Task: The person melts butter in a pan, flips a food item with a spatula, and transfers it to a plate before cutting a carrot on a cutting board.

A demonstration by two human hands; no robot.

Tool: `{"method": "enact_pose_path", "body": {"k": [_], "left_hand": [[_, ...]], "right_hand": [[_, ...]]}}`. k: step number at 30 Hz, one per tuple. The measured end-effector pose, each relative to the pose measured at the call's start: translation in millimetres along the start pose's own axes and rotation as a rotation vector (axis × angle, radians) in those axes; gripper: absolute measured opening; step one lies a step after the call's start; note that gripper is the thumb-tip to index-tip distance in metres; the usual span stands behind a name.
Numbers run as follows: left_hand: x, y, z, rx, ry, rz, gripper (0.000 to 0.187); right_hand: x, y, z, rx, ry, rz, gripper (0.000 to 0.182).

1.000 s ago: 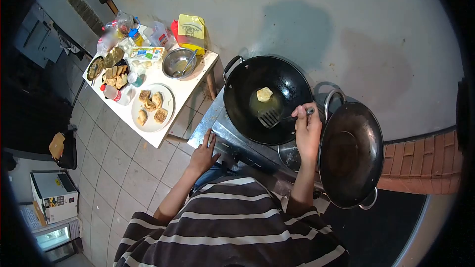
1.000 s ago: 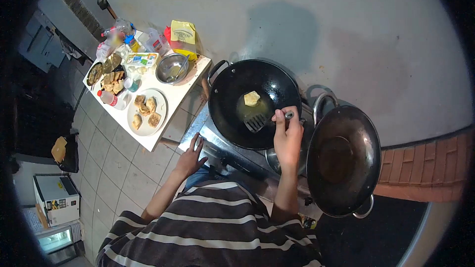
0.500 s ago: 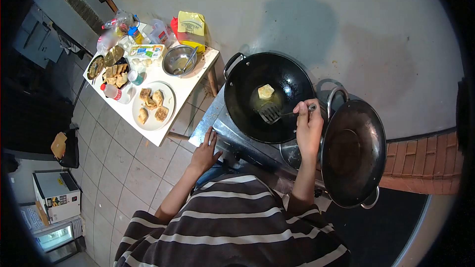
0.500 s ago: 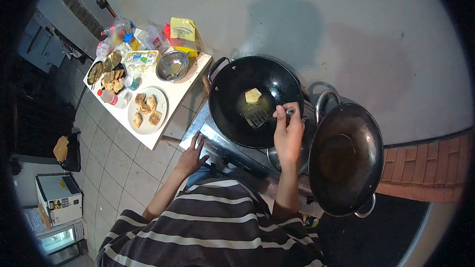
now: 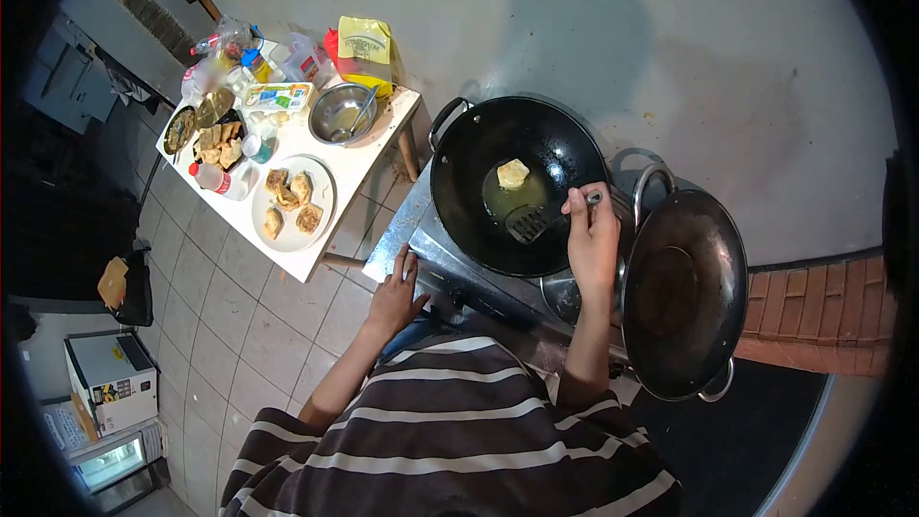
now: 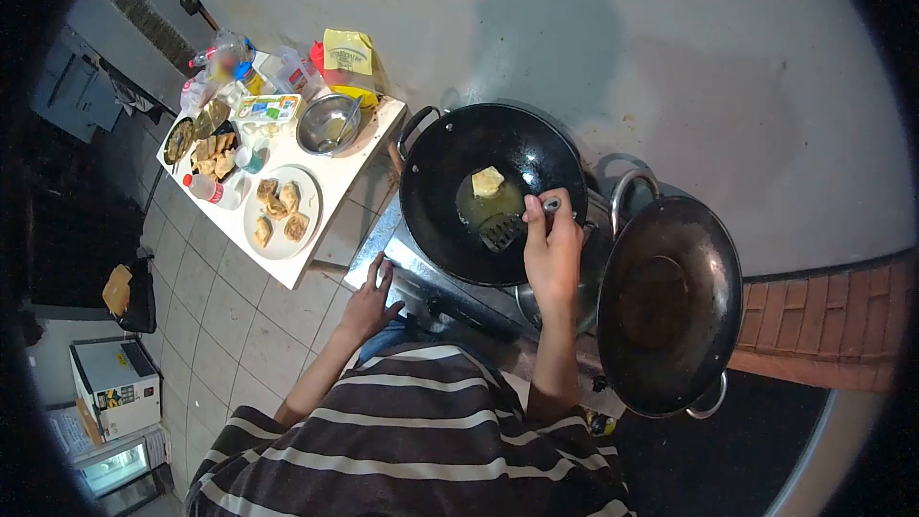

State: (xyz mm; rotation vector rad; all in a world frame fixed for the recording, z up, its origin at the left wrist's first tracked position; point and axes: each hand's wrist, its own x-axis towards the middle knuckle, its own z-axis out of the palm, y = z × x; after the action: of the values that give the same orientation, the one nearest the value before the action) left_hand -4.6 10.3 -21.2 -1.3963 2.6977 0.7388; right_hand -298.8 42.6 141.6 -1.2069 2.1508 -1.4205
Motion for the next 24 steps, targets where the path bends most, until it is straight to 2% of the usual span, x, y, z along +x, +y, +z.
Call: {"method": "enact_pose_path", "body": {"k": [6, 8, 10, 15, 17, 24], "left_hand": [[0.8, 4.2, -4.7, -0.009, -0.016, -0.007, 0.081], [1.4, 8.0, -9.7, -0.022, -0.089, -0.05, 0.079], [0.6, 10.6, -15.0, -0.024, -0.089, -0.047, 0.079], [-0.2, 7.4, -12.5, -0.047, -0.081, -0.034, 0.08], [-1.5, 4.6, -6.3, 0.002, -0.017, -0.001, 0.08], [-0.8, 1.5, -8.6, -0.047, -0.027, 0.01, 0.078]], "right_hand": [[2.0, -3.3, -6.0, 0.056, -0.007, 0.029, 0.025], [3.4, -6.0, -6.9, 0.044, -0.012, 0.028, 0.025], [3.1, -8.6, -4.3, -0.019, -0.061, 0.043, 0.025], [2.7, -5.7, -3.9, 0.012, -0.025, 0.03, 0.025], [3.4, -1.9, -3.5, 0.038, -0.013, 0.019, 0.026], [-0.3, -2.9, -4.2, 0.022, 0.011, 0.008, 0.025]]}}
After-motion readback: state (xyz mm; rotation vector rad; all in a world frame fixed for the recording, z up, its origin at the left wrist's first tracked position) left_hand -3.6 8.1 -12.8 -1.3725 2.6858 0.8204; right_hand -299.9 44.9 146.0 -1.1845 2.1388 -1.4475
